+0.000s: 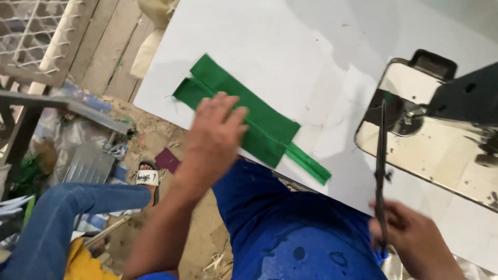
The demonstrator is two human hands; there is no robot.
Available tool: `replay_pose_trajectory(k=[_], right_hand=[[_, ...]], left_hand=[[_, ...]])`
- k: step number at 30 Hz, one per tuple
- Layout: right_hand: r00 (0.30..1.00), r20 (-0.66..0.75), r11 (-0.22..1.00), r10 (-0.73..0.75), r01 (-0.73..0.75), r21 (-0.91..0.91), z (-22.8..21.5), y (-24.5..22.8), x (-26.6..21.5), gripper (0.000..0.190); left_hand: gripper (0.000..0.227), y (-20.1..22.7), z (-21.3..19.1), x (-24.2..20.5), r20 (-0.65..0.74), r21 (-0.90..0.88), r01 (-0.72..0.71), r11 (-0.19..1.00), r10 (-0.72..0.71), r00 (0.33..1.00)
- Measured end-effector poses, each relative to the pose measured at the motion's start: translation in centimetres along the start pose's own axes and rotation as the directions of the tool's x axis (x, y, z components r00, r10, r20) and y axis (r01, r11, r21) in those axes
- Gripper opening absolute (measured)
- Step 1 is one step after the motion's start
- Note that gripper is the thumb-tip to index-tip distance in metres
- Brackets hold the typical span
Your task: Sewing green zippers onto green fabric strips using an industrial sewing machine.
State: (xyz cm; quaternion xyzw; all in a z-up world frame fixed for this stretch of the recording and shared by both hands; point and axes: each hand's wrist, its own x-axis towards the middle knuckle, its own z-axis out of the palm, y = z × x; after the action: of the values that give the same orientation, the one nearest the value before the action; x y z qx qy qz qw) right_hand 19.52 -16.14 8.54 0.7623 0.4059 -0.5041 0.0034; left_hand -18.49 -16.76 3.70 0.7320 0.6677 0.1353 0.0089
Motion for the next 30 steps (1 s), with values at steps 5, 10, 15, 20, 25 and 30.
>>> replay_pose_trajectory(k=[5,10,15,20,25,30], right_hand=[[0.854,0.464,0.954,-0.236,0.113,0.277,0.3,11.9,5.3,0.063],[0.816,0.544,0.949,-0.196,0.019,0.314,2.8,7.2,4.6,0.057],[0.873,0.477,0.95,-0.101,-0.057,0.306,3.3,3.6,3.1,0.055],[0.948,0.316,0.991,-0.043,0.001,0.131,0.3,10.1,3.9,0.054],[0.996,0.058,0.99,0.067,-0.074,0.12,-4.4,19.7,5.5,0.05],[0.92,-0.26,0.883,-0.292,0.364,0.295,-11.7,29.7,12.2,0.036]], left_hand=[[0.028,4.3,0.5,0.4,-0.049,-0.111,-0.131,0.985,0.126,0.991],[0.024,4.3,1.0,-0.2,-0.063,-0.14,-0.185,0.973,0.178,0.982],[0.024,4.0,1.1,-0.3,-0.043,-0.174,-0.202,0.964,0.198,0.979],[0.028,2.0,1.3,1.5,0.008,-0.223,-0.311,0.924,0.32,0.947],[0.041,1.4,2.4,4.4,0.092,-0.273,-0.426,0.863,0.464,0.881],[0.025,2.7,-0.6,5.3,-0.389,-0.176,-0.333,0.926,0.246,0.888]])
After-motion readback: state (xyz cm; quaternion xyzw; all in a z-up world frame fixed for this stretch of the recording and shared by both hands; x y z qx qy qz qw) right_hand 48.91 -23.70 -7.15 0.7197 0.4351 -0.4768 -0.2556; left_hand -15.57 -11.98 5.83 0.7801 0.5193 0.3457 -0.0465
